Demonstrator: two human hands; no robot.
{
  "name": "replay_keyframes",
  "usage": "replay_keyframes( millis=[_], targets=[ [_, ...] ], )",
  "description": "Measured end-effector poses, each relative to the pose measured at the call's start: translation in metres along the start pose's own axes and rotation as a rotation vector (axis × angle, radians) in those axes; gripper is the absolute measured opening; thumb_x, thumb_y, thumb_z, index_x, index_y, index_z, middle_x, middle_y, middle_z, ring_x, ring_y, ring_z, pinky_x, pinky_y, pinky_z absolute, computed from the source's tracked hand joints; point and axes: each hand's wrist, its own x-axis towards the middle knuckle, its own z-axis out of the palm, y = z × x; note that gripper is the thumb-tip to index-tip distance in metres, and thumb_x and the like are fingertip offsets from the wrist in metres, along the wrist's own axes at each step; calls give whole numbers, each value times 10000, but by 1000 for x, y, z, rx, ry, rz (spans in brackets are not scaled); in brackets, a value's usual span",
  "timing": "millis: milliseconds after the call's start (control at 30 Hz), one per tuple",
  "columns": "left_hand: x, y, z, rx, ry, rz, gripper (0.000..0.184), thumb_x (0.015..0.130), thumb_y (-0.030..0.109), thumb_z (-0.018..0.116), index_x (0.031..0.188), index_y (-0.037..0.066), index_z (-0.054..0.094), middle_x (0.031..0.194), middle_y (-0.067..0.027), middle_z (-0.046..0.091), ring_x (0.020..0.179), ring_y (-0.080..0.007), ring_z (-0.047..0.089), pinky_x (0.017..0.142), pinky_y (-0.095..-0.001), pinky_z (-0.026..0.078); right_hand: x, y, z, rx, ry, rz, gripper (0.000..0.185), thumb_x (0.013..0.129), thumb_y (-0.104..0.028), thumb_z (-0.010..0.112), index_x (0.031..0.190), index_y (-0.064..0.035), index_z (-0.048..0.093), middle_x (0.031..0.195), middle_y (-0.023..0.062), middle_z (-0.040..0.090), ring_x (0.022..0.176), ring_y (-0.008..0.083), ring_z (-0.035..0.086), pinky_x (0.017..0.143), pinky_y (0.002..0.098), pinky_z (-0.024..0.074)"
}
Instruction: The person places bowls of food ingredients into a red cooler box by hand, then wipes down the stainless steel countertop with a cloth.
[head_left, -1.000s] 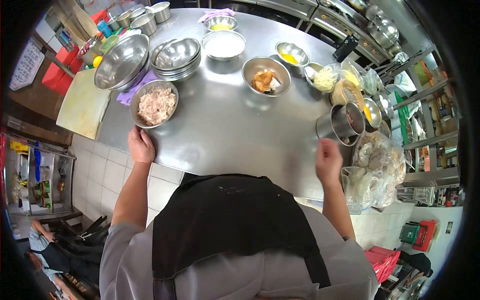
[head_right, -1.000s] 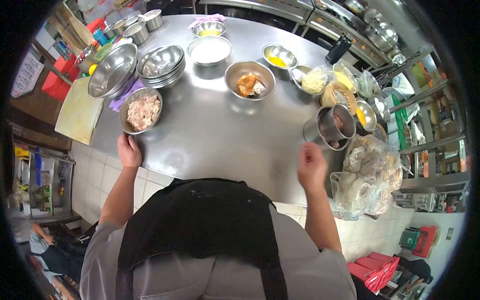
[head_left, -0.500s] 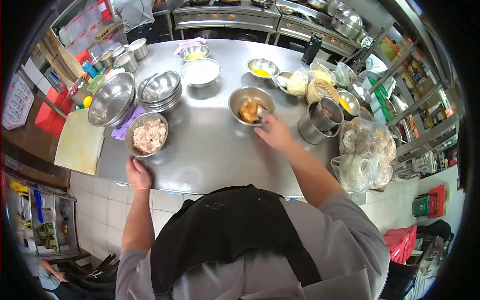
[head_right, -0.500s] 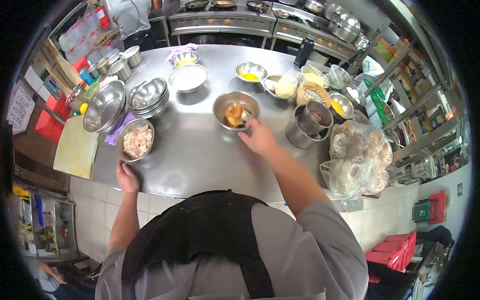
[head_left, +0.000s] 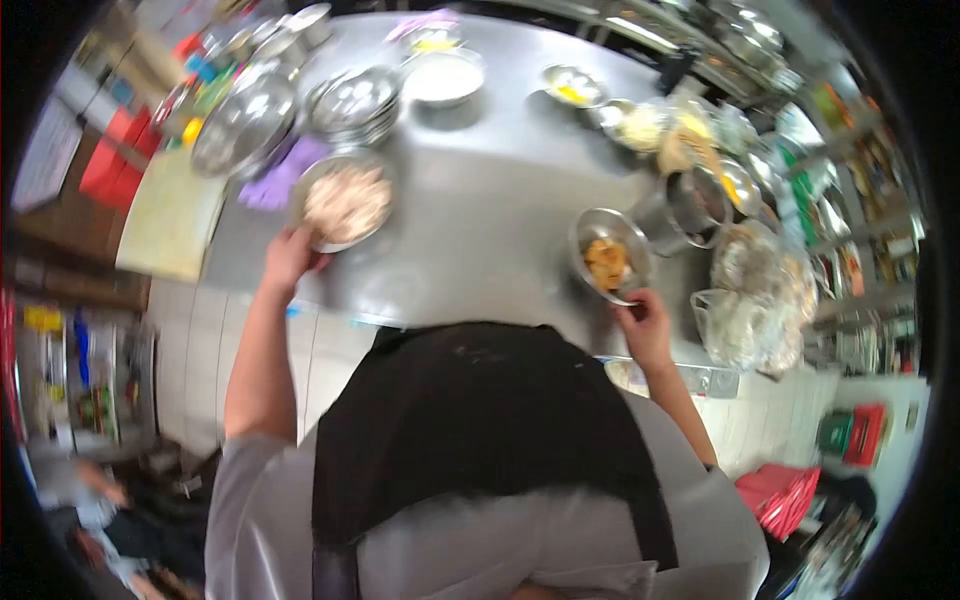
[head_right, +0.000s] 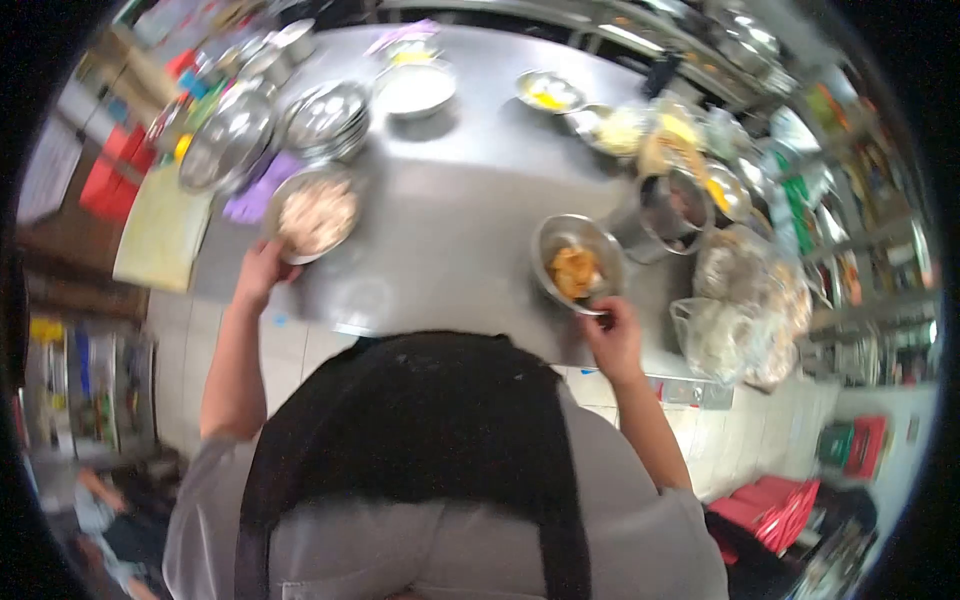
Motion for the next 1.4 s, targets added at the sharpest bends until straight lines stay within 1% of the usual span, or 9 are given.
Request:
replay_keyframes(
  millis=[333,500,633,733,833,933,1100,1300,1400],
  targets=[
    [-55,3,141,-119,-390,-92,406,1012,332,523,1229,-1,438,928,-142,685,745,-210,705,629,-323,581,46,-151,12,199,-94,-279,296,816,-68,786,1026,-20,583,955,69,632,800,114,635,670,269,506],
    [-72,7,169,-70,-528,-56,548,1023,312,504,1502,128,313,945,-77,676,753,-162,678,669,-294,553,62,-161,50,-110,-250,-350,349,788,-138,786,1073,-70,596,963,83,619,782,191,642,713,322,526],
    [-77,11,170,-17,-516,-25,553,1018,308,511,1526,176,337,927,-36,662,797,-129,650,698,-287,535,50,-141,58,-133,-384,-303,324,842,-139,726,1130,-73,592,985,88,622,767,191,646,678,328,530],
    [-74,8,173,-9,-494,62,651,977,235,530,1529,5,273,902,-91,672,748,-165,655,682,-296,545,43,-103,53,196,-233,-152,336,884,-149,694,1179,-62,556,932,89,631,717,168,645,616,304,527],
    [-67,12,172,111,-573,102,625,982,253,547,1489,-35,325,925,-121,683,752,-173,659,718,-310,550,47,-79,53,223,-144,95,314,960,-200,603,1227,-61,513,884,71,631,650,167,648,572,267,506],
    [-74,22,185,184,-657,160,438,1005,304,547,1352,43,486,932,-76,674,824,-179,666,765,-319,544,51,-78,55,419,-361,579,366,965,-282,595,1207,-19,512,811,95,656,567,155,637,508,282,518],
    [-61,25,198,273,-784,233,485,1003,309,558,1401,38,500,1044,-68,668,908,-171,648,826,-317,526,37,-52,39,635,-242,609,332,975,-312,571,1161,-37,553,840,108,678,551,166,657,467,285,523],
    [-19,21,124,-34,-439,27,417,976,307,559,1328,85,572,1076,-67,661,901,-153,651,765,-293,523,-10,-14,-15,688,-92,616,298,987,-265,574,1158,-21,571,922,144,703,598,211,693,530,321,581],
    [9,17,64,-229,-2,-67,414,974,370,578,1271,83,575,1019,-79,662,838,-177,657,691,-313,522,-40,-10,-39,786,-16,605,293,999,-245,562,1214,-46,556,963,103,706,692,204,704,589,318,584]
  ],
)
